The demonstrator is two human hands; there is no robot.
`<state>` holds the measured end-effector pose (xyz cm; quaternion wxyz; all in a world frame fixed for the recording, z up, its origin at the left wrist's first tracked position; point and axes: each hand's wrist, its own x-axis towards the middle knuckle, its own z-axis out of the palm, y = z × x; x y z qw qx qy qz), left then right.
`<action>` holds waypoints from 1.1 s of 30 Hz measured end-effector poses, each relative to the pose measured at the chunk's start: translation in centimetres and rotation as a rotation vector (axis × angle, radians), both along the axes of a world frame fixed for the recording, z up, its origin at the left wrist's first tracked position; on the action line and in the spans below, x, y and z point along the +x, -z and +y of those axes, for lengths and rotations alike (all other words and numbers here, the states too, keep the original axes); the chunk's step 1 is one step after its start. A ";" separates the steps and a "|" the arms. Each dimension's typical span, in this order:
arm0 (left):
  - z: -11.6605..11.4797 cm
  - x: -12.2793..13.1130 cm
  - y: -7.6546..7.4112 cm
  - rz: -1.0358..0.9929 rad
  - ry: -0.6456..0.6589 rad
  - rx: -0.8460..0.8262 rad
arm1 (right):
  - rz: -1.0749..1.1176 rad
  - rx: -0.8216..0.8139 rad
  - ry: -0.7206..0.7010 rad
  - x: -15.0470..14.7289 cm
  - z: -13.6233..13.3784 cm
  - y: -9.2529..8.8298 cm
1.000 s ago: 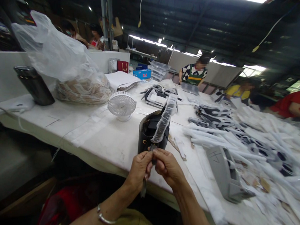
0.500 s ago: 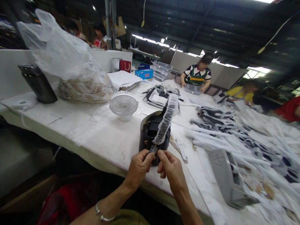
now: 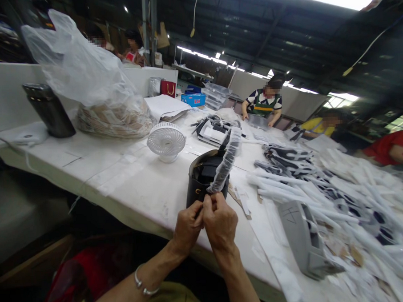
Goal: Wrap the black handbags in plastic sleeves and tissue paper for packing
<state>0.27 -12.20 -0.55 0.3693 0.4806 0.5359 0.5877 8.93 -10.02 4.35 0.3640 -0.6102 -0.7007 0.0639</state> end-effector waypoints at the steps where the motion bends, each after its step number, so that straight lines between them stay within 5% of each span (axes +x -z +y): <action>1: 0.0 0.0 -0.1 -0.037 0.024 -0.021 | 0.074 -0.026 -0.029 0.1 0.0 0.2; 7: -0.4 0.2 -0.3 -0.228 0.185 -0.076 | 0.220 -0.094 -0.087 1.1 -0.4 0.9; 17: -0.5 0.0 -0.7 -0.261 0.183 -0.084 | 0.694 -0.401 -0.128 2.3 0.6 1.5; 24: -0.3 -0.1 -0.2 -0.356 0.230 -0.117 | 0.781 -0.452 -0.210 3.0 -0.4 1.4; 28: -0.3 -0.1 -0.2 -0.292 0.183 -0.103 | 0.649 -0.419 -0.119 1.7 -0.1 1.2; 33: -0.2 0.1 0.0 -0.312 0.193 -0.136 | 0.807 -0.476 -0.114 0.4 0.6 2.3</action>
